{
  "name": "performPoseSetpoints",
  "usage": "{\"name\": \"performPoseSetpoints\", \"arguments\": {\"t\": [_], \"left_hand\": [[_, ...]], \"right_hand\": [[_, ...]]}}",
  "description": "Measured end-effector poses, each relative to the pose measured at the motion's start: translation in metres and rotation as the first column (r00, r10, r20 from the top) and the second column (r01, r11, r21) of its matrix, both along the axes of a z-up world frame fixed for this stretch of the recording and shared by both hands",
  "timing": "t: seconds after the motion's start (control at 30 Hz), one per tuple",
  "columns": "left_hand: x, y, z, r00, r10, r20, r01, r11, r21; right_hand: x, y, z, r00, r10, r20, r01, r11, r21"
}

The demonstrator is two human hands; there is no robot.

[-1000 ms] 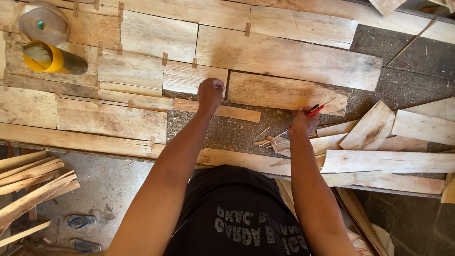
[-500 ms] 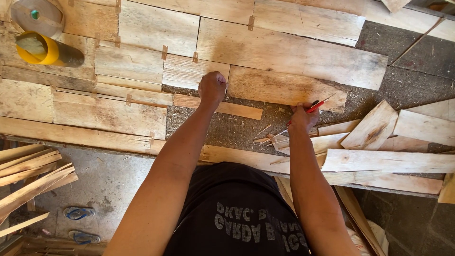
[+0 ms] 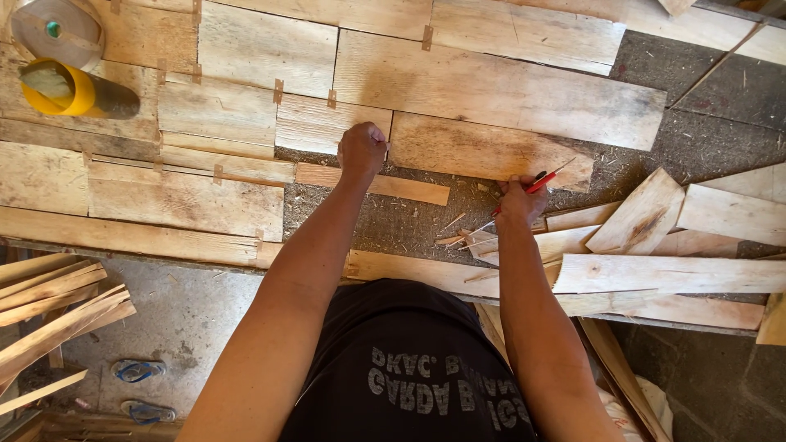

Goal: Fitting and trimming thin wood strips onto a surface using a utility knife.

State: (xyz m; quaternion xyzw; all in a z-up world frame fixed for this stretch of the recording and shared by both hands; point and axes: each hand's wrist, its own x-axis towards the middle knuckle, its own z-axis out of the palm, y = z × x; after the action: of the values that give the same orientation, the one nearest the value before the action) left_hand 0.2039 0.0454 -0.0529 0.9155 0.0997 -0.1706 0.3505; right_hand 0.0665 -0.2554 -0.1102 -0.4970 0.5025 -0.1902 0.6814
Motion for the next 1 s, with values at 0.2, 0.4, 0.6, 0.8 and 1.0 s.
{"name": "performPoseSetpoints", "arguments": {"t": [0.2, 0.4, 0.6, 0.8, 1.0], "left_hand": [[0.0, 0.0, -0.004, 1.0, 0.017, -0.01, -0.017, 1.0, -0.025], [-0.002, 0.0, -0.006, 0.999, 0.006, 0.05, -0.005, 1.0, -0.013], [-0.002, -0.003, 0.003, 1.0, 0.009, 0.022, -0.009, 1.0, 0.018], [-0.001, -0.001, -0.008, 0.999, -0.006, 0.053, 0.005, 1.0, 0.024], [0.0, -0.001, -0.006, 1.0, -0.009, 0.028, 0.009, 1.0, 0.024]], "right_hand": [[0.001, 0.002, 0.01, 0.998, 0.027, -0.06, -0.026, 1.0, 0.004], [-0.002, -0.007, -0.001, 0.998, 0.07, 0.004, -0.07, 0.997, -0.01], [-0.001, -0.004, 0.012, 0.994, 0.104, -0.027, -0.105, 0.994, -0.015], [-0.001, -0.005, 0.01, 0.993, 0.115, -0.01, -0.115, 0.993, -0.011], [-0.002, -0.005, 0.012, 0.991, 0.131, -0.011, -0.131, 0.991, 0.001]]}}
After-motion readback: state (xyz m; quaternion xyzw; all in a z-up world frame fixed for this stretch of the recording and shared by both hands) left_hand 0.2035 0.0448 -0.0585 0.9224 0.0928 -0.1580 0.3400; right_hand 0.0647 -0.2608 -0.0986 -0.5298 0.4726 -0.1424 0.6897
